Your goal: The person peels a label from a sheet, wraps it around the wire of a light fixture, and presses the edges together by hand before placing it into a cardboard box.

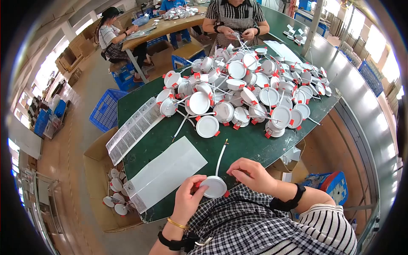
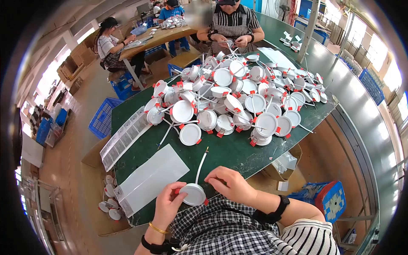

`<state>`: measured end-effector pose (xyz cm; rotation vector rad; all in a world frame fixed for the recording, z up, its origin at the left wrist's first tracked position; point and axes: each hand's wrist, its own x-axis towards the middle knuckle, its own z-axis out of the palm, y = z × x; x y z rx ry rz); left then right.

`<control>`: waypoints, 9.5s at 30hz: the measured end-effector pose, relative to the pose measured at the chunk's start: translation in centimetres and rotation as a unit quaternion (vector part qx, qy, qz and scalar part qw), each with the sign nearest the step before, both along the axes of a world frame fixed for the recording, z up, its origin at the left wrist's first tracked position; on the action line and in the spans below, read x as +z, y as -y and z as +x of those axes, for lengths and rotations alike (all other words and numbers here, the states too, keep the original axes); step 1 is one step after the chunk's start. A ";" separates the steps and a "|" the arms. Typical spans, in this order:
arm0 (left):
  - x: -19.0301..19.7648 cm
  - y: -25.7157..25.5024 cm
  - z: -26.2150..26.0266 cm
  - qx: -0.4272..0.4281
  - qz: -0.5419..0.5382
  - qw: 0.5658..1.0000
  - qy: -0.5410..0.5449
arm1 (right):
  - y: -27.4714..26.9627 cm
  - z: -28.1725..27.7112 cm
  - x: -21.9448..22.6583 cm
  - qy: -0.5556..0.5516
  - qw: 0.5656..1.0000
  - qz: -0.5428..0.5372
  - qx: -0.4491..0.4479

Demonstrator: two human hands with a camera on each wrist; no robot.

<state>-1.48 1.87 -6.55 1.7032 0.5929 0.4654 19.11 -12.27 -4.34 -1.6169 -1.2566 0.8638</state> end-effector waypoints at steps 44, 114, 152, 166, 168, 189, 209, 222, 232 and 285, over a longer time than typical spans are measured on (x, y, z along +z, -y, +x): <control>2.2 -10.0 -11.8 0.304 0.381 0.867 -0.102 | -8.9 1.4 4.1 -0.019 0.997 0.063 -0.033; 6.7 8.0 11.4 -0.078 -0.103 0.990 -0.050 | 20.3 25.5 -21.8 0.268 0.861 -0.200 -0.383; 7.0 1.6 -4.1 0.040 -0.240 0.969 0.046 | -3.9 -2.4 -1.5 -0.042 0.994 0.071 -0.067; 5.9 0.3 -2.6 0.109 -0.269 0.952 0.092 | -2.4 -6.4 0.6 -0.056 0.992 0.057 0.093; 4.7 0.6 -2.4 0.112 -0.285 0.946 0.105 | -2.0 -6.6 0.8 -0.025 0.994 0.041 0.094; 3.9 0.2 -0.8 0.155 -0.304 0.938 0.060 | -2.3 -6.3 0.4 -0.010 0.998 0.034 0.043; 4.0 0.4 -0.6 0.162 -0.296 0.940 0.053 | -2.1 -6.3 0.4 -0.007 0.999 0.035 0.039; 3.7 0.4 -0.8 0.169 -0.282 0.943 0.057 | -1.9 -6.5 -0.2 -0.094 0.995 0.035 0.005; 4.9 0.7 0.2 0.130 -0.223 0.964 0.068 | -1.8 -5.7 0.6 -0.062 0.996 0.070 -0.011; 5.9 1.7 3.4 0.116 -0.359 0.899 0.222 | 0.8 -5.7 2.2 -0.322 0.923 0.181 -0.103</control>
